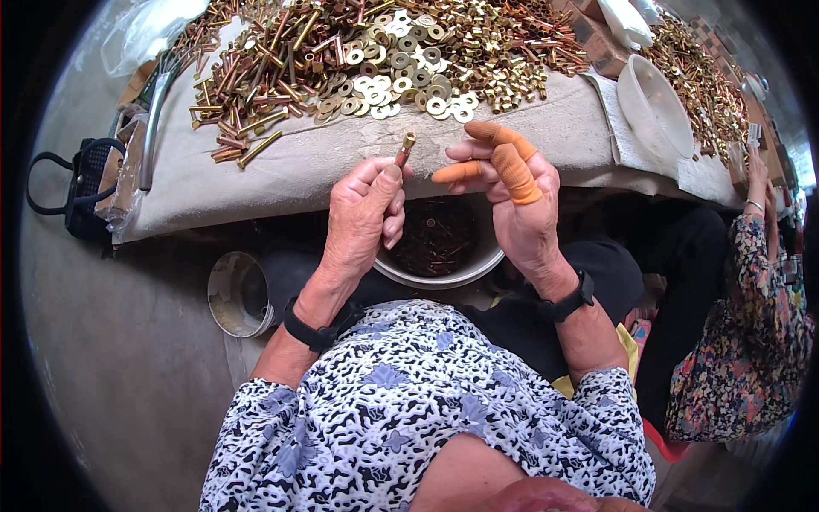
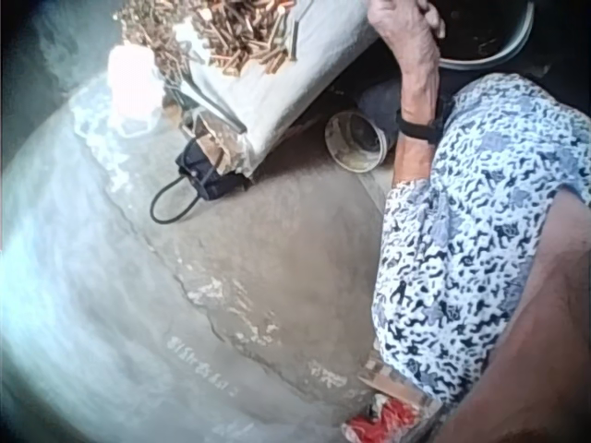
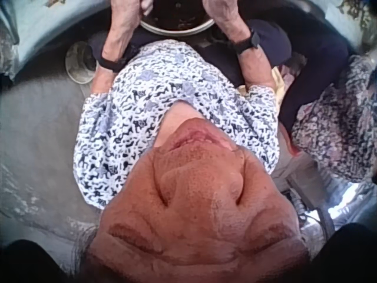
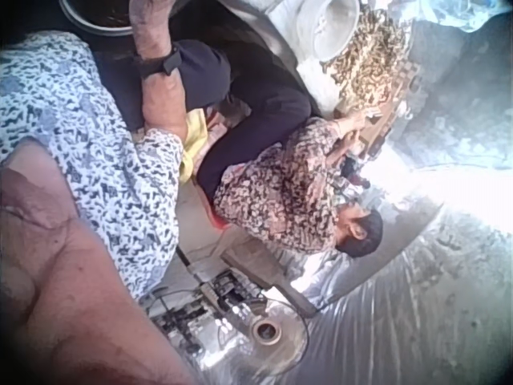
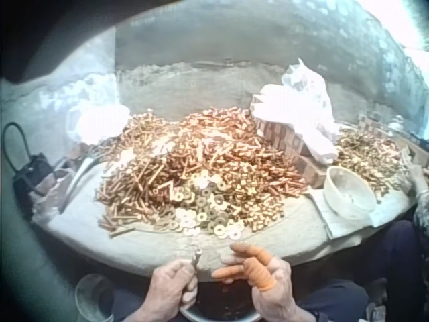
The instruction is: The person gathers bolts and washers from a table into a bucket and a scoop, then pours nuts from a yellow bag into the scoop. They then pick up a bolt, a washer, and a nut, threading them together by hand before placing the assembly into a bucket.
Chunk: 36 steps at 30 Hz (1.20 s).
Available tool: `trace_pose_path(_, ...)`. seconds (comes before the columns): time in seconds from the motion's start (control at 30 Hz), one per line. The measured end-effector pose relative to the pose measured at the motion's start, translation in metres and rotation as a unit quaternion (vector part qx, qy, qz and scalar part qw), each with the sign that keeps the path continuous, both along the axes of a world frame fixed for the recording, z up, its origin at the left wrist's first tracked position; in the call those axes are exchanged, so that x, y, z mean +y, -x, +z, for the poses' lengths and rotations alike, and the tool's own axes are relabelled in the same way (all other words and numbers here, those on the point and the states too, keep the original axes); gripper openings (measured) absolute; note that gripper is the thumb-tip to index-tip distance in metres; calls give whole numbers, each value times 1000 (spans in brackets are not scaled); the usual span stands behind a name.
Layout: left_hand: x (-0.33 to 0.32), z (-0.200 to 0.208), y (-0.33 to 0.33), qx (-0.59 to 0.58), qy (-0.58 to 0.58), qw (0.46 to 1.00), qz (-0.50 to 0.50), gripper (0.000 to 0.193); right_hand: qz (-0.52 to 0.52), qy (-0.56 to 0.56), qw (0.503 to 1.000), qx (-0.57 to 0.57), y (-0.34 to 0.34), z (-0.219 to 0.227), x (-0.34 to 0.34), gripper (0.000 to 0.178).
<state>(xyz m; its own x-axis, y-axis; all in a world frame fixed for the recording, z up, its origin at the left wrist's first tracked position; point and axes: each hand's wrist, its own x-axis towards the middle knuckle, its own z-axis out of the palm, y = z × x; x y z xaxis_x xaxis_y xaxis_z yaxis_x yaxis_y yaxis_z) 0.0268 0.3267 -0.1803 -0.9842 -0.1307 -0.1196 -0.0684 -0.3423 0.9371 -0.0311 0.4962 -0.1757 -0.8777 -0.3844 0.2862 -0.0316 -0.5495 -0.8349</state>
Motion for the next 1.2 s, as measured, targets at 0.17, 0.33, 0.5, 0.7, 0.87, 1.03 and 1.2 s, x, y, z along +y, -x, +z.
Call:
trace_pose_path(0.17,-3,-5,-3,14,3,1000,-26,29,-20,-45,999,22,2,-1,-2,37)
trace_pose_path(0.33,-7,-4,-5,19,59,998,-24,27,-35,-80,996,34,12,0,6,35)
trace_pose_path(0.5,-8,-4,-5,13,61,997,-44,26,6,15,999,43,8,8,-9,44)
trace_pose_path(0.7,-15,-4,-3,4,-29,999,-16,27,20,-4,1000,-24,1,11,-1,34)
trace_pose_path(0.87,-17,-6,-5,7,-54,998,-23,29,-68,-121,990,1,4,12,7,25)
trace_pose_path(1.03,-19,-9,-6,8,-42,999,-26,29,-65,-172,983,16,5,12,-1,16)
trace_pose_path(1.2,-21,-4,-9,6,-2,1000,-21,26,-105,-185,976,40,7,11,-8,15)
